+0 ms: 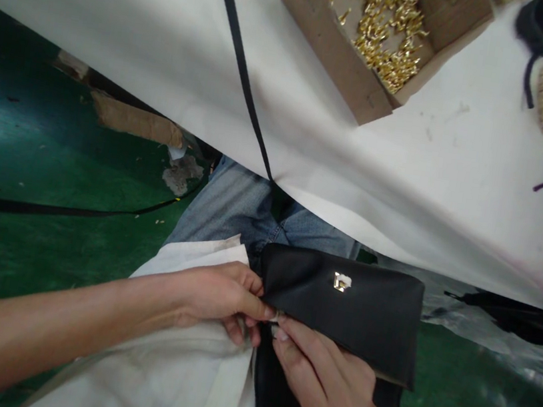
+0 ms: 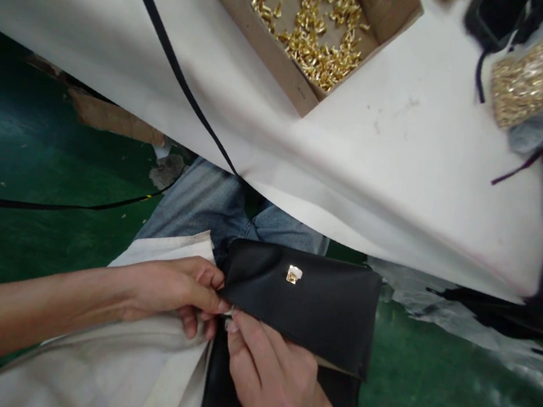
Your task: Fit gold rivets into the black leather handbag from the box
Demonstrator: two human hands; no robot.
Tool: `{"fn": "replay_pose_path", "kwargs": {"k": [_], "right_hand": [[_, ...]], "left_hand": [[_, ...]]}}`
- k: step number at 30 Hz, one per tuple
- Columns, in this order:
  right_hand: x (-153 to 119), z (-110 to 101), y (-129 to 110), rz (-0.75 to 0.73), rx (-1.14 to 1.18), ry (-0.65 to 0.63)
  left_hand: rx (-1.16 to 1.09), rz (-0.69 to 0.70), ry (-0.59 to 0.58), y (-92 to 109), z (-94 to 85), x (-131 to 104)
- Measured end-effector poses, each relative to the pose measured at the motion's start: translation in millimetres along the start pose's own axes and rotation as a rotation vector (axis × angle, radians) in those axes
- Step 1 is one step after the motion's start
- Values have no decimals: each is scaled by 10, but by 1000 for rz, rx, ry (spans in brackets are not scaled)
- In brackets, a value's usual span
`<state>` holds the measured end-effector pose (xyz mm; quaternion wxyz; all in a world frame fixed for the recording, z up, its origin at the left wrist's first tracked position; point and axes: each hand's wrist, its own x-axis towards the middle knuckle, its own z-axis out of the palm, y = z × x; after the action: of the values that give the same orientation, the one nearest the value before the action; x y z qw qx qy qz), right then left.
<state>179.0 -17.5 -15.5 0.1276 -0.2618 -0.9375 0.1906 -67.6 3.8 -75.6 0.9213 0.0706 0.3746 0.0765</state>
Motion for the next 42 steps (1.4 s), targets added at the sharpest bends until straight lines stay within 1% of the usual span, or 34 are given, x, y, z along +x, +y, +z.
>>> {"fn": "replay_pose_path", "kwargs": {"k": [5, 9, 12, 17, 19, 22, 24, 28, 32, 35, 39, 42], "right_hand": [[-52, 2, -4, -19, -5, -19], [-93, 0, 5, -33, -16, -44], [-99, 1, 21, -54, -3, -48], [-81, 32, 33, -74, -12, -38], [-72, 51, 28, -74, -16, -31], [-58, 63, 19, -67, -42, 15], [-47, 53, 24, -70, -43, 33], [-16, 15, 58, -101, -19, 13], [13, 16, 78, -162, 3, -3], [17, 33, 64, -156, 11, 5], [22, 29, 21, -130, -2, -59], [43, 14, 0, -112, -13, -30]], "left_hand": [[40, -4, -35, -25, -14, 43], [56, 4, -10, -36, -21, 86], [65, -12, -4, 0, -31, 98], [135, -64, -44, 78, -49, 99], [171, -65, -58, 93, -56, 98], [200, -54, -83, 101, -70, 93], [191, -57, -86, 103, -81, 91], [127, -82, -99, 94, -90, 96], [110, -81, -85, 80, -83, 99], [143, -59, -72, 87, -80, 102], [172, -58, -60, 97, -78, 113], [174, -55, -53, 94, -68, 116]]}}
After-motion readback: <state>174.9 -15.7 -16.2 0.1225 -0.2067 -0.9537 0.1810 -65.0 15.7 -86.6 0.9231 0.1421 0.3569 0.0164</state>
